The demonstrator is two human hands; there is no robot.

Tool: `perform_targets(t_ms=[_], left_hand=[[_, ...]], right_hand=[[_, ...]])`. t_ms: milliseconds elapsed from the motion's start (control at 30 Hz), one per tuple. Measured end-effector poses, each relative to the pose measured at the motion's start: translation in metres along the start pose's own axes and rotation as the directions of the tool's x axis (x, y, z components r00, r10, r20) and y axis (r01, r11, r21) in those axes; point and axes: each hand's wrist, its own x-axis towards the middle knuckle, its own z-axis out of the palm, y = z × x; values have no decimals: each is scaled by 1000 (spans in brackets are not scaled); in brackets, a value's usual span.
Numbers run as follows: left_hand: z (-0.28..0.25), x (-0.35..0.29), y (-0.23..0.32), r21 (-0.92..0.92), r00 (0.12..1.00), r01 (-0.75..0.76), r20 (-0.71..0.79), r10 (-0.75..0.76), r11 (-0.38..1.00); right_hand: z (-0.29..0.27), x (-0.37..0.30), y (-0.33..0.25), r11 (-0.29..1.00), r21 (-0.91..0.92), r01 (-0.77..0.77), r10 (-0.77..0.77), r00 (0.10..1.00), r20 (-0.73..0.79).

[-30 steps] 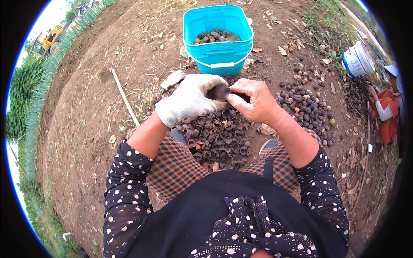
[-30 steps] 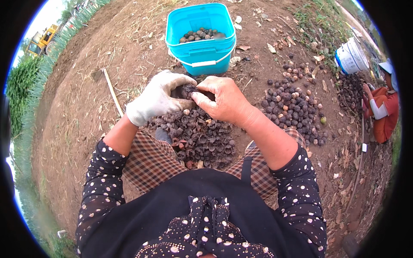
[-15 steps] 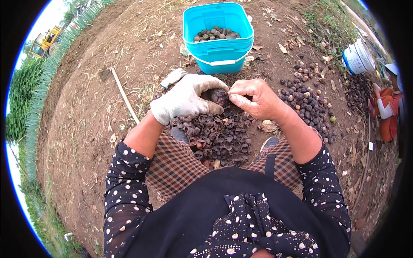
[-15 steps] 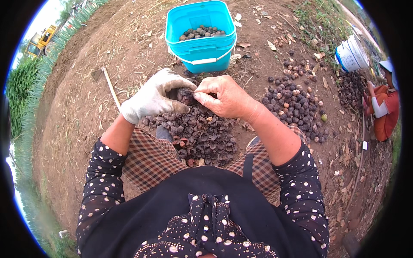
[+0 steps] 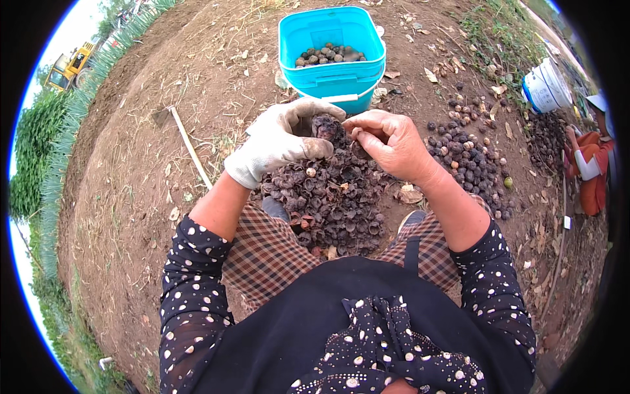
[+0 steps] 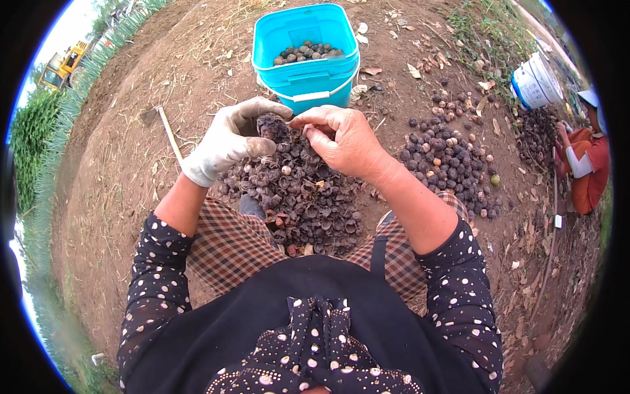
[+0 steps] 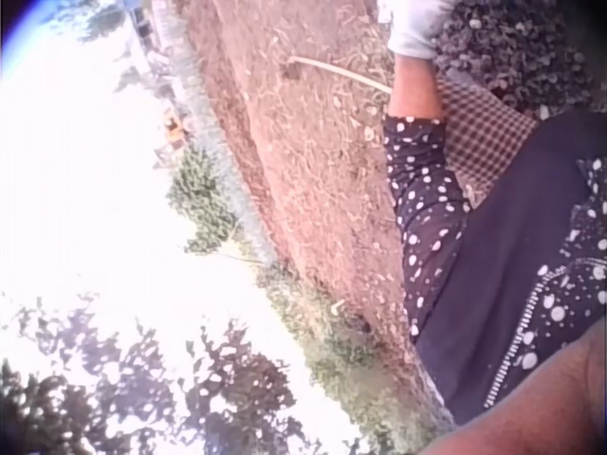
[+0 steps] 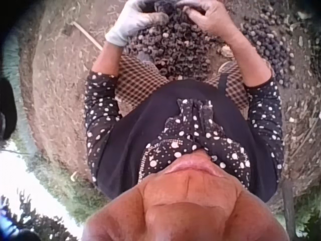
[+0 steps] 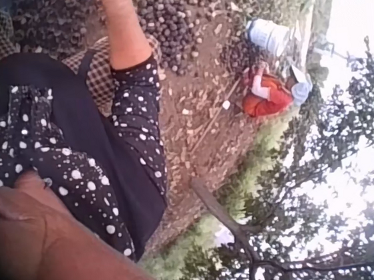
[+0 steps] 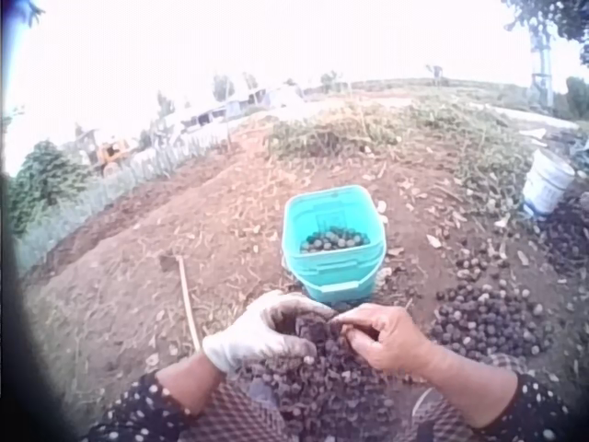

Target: The person sits on the ground and peels the husks off dark brown nuts by hand, placing the peeled nuts into a blue bucket. The husks are discarded on the ground.

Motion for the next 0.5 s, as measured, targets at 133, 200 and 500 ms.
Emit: perform_targets(t_ms=[133, 200, 500], left_hand=[[7, 4, -7, -54, 996, -89, -23, 88, 995], [10, 6, -8, 115, 988, -146, -40, 151, 983], [12, 6, -15, 286, 981, -172, -40, 191, 943]], right_hand=[[2, -5, -12, 998, -26, 52, -51, 998, 37], [1, -4, -12, 987, -135, 90, -89, 996, 17], [-4, -2, -9, 996, -75, 56, -48, 994, 102]])
